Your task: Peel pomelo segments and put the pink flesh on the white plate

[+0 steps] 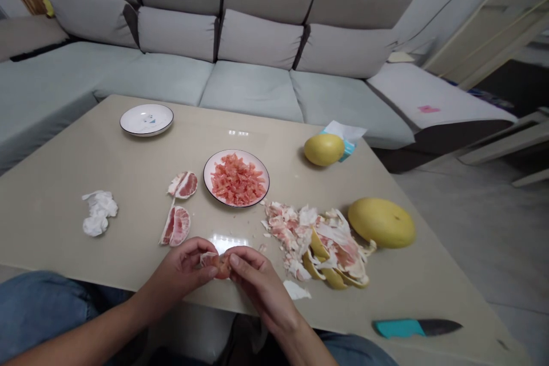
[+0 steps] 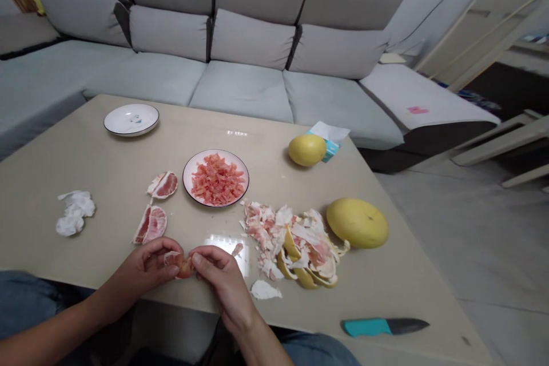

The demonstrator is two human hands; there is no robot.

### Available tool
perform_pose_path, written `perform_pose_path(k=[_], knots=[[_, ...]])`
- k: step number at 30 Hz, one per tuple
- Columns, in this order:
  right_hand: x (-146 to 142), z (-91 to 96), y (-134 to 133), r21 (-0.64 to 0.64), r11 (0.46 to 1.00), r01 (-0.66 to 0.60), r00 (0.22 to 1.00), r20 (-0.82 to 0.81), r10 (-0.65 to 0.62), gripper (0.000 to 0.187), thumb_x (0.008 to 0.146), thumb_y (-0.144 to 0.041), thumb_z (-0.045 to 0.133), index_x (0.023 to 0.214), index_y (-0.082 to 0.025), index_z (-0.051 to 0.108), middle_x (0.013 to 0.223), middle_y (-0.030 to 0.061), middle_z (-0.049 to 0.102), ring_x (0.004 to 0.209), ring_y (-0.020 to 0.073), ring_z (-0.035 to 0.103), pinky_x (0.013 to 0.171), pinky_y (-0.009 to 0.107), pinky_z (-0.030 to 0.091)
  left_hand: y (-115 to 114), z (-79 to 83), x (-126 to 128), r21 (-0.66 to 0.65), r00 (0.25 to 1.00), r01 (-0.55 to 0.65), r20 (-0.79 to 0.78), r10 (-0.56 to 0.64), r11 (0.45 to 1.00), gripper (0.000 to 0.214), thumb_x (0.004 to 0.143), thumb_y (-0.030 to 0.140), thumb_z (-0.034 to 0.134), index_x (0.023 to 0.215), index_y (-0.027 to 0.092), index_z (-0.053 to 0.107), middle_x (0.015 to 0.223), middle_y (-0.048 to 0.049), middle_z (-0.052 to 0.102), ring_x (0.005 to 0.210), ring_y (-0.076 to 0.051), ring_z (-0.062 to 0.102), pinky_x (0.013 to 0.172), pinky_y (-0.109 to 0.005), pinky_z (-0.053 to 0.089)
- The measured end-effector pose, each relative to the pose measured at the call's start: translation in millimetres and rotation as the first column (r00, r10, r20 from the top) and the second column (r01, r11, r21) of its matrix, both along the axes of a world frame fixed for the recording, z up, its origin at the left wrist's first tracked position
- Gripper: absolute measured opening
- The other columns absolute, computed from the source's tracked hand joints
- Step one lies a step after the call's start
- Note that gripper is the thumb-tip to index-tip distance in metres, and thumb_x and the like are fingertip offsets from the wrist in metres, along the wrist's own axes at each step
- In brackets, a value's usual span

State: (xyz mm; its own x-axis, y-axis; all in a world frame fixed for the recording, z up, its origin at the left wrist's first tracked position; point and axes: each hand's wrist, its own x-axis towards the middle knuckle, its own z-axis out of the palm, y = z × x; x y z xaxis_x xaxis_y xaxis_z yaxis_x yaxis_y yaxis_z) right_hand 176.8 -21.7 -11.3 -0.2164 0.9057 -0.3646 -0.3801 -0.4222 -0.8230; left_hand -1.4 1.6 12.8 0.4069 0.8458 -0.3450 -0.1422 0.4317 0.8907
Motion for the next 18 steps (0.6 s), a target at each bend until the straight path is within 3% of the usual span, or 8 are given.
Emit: perform_pose_path(k=[7,18], knots=[[1.8,3.3,4.5,-0.145,0.987,0.070,0.974,-0.204,-0.099,0.023,0.072,-0.037,0.079,0.080,-0.017,0.071,0.079,0.0011,0.063,0.069,0.0102,0.054,0.065,0.020,0.044,-2.3,-4.8,-1.2,-0.041,0.989,0.108,0.102,-0.104,0.993,0.022,0.073,0.026,0.076,0.087,0.018,0.061,0.078,-0.0015,0.071,0.080,-0.018,0.068,0.080,-0.030,0.047],[3.2,6.4,8.7,-0.144,0.989,0.041,0.969,-0.235,-0.075,0.028,0.070,-0.042,0.079,0.080,-0.018,0.069,0.072,-0.0020,0.055,0.061,0.0083,0.047,0.056,0.018,0.039,-0.8,-3.1,-1.1,-0.112,0.996,0.075,0.061,-0.068,0.991,0.024,0.070,0.026,0.079,0.084,0.018,0.061,0.077,-0.0008,0.071,0.079,-0.018,0.067,0.079,-0.030,0.047]])
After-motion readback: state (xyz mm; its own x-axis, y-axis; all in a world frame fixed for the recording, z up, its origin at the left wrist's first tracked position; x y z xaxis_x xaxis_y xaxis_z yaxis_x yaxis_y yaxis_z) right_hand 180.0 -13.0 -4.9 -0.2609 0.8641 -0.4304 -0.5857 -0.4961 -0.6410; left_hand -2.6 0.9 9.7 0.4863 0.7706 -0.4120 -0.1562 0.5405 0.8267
